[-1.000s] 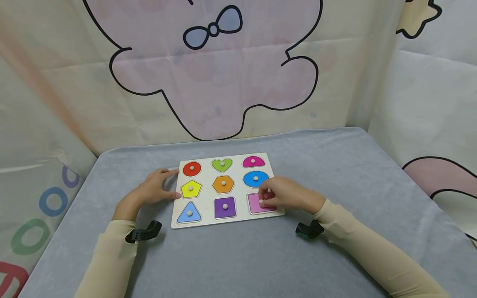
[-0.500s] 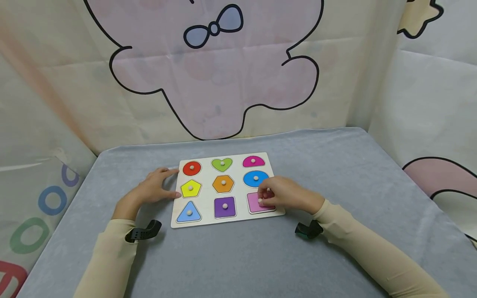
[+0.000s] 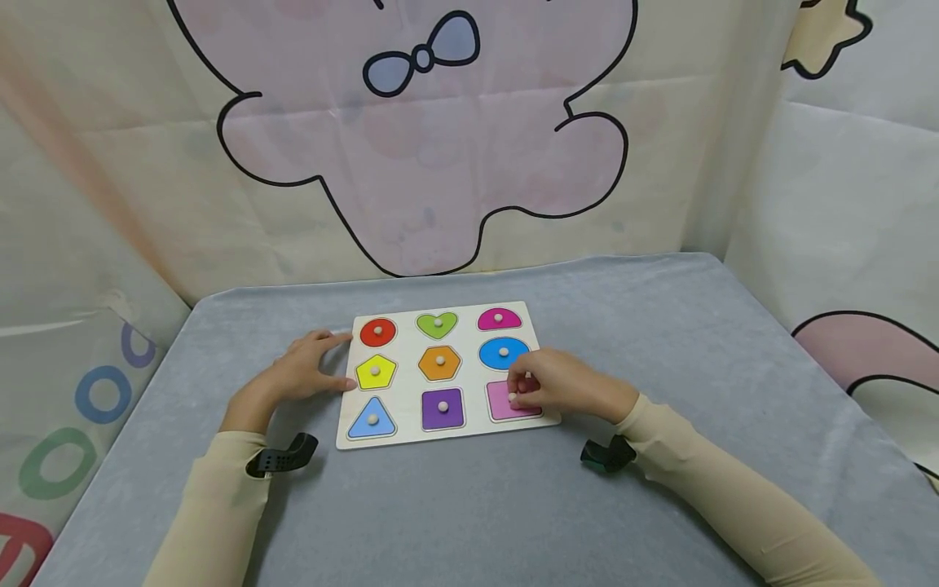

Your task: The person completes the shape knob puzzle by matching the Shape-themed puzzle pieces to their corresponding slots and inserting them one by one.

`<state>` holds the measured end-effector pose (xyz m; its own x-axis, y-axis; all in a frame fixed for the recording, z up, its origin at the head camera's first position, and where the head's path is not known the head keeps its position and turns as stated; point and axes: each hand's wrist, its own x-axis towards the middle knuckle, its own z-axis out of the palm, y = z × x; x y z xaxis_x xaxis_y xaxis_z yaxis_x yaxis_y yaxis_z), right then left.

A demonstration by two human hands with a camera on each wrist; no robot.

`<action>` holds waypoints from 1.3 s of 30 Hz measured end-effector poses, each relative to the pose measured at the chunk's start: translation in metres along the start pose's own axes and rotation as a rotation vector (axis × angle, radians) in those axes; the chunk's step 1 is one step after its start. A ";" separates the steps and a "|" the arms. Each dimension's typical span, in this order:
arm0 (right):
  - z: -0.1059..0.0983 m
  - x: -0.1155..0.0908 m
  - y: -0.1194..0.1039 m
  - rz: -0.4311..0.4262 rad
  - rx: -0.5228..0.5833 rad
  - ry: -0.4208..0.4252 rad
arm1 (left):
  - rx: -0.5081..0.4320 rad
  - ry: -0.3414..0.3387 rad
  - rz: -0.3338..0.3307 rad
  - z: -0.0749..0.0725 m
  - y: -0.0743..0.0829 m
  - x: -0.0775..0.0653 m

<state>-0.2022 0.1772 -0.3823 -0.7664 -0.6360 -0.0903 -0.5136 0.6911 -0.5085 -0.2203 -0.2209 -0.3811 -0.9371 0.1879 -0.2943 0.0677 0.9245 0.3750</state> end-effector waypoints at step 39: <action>0.000 -0.001 0.003 -0.018 0.008 -0.003 | -0.003 0.012 0.021 0.001 -0.001 -0.001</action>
<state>-0.2029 0.1804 -0.3839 -0.7558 -0.6495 -0.0833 -0.5244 0.6766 -0.5169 -0.2194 -0.2217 -0.3817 -0.9396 0.2028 -0.2758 0.0860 0.9196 0.3832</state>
